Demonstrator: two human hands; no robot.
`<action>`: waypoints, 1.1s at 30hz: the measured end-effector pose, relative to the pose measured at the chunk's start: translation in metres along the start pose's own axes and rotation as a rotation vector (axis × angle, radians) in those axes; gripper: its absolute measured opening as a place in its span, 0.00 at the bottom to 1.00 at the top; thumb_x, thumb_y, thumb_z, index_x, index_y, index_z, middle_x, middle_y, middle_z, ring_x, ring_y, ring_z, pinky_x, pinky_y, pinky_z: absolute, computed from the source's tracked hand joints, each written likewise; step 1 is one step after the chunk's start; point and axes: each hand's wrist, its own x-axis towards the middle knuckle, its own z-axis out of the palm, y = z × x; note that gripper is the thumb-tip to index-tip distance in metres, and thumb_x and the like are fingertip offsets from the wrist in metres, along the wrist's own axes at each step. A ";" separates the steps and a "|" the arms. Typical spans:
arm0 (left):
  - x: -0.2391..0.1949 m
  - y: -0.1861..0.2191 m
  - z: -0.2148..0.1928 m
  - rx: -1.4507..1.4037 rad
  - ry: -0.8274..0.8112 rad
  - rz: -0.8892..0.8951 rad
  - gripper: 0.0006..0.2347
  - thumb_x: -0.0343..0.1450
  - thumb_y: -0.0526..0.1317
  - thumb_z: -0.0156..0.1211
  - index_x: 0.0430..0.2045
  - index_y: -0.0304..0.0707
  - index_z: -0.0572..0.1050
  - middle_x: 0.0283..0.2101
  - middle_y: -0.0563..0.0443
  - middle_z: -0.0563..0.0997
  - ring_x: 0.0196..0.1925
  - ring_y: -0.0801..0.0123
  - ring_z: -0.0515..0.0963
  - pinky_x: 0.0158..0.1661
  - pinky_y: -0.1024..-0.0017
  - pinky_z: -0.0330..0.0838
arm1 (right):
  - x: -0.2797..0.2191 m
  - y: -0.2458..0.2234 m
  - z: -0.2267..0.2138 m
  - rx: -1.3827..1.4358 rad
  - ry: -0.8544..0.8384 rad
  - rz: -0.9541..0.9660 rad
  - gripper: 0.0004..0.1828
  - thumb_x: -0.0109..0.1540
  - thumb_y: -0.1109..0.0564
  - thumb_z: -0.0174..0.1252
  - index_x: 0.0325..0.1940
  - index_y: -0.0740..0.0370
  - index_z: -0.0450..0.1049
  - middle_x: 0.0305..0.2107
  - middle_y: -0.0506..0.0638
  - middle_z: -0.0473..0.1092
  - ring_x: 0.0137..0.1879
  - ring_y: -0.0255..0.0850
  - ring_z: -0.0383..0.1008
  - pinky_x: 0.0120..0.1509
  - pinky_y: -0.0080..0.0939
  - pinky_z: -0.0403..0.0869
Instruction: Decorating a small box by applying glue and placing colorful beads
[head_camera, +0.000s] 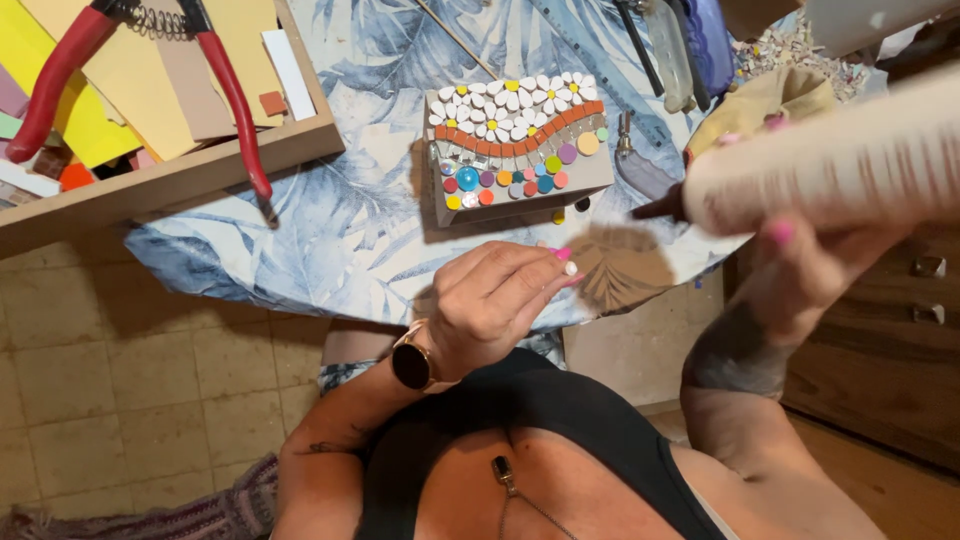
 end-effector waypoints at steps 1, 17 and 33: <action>0.001 0.004 -0.001 0.002 0.001 -0.001 0.05 0.61 0.30 0.61 0.25 0.28 0.72 0.28 0.45 0.74 0.27 0.63 0.75 0.29 0.72 0.72 | 0.007 -0.006 0.009 0.000 -0.002 0.002 0.77 0.18 0.70 0.70 0.63 0.51 0.35 0.50 0.76 0.60 0.34 0.64 0.77 0.39 0.72 0.85; -0.041 -0.002 0.021 -1.862 0.205 -1.443 0.10 0.67 0.37 0.48 0.37 0.30 0.67 0.26 0.52 0.63 0.26 0.79 0.61 0.22 0.87 0.53 | 0.010 0.032 0.021 -1.196 -1.057 -0.878 0.14 0.55 0.59 0.58 0.41 0.69 0.66 0.33 0.58 0.62 0.36 0.45 0.62 0.37 0.39 0.65; -0.040 -0.008 0.032 -1.630 0.233 -1.507 0.05 0.68 0.40 0.46 0.30 0.44 0.71 0.26 0.47 0.69 0.28 0.75 0.62 0.22 0.87 0.49 | -0.048 0.036 0.056 -0.723 -1.234 -0.652 0.05 0.47 0.65 0.60 0.25 0.67 0.71 0.18 0.53 0.60 0.23 0.45 0.61 0.26 0.42 0.65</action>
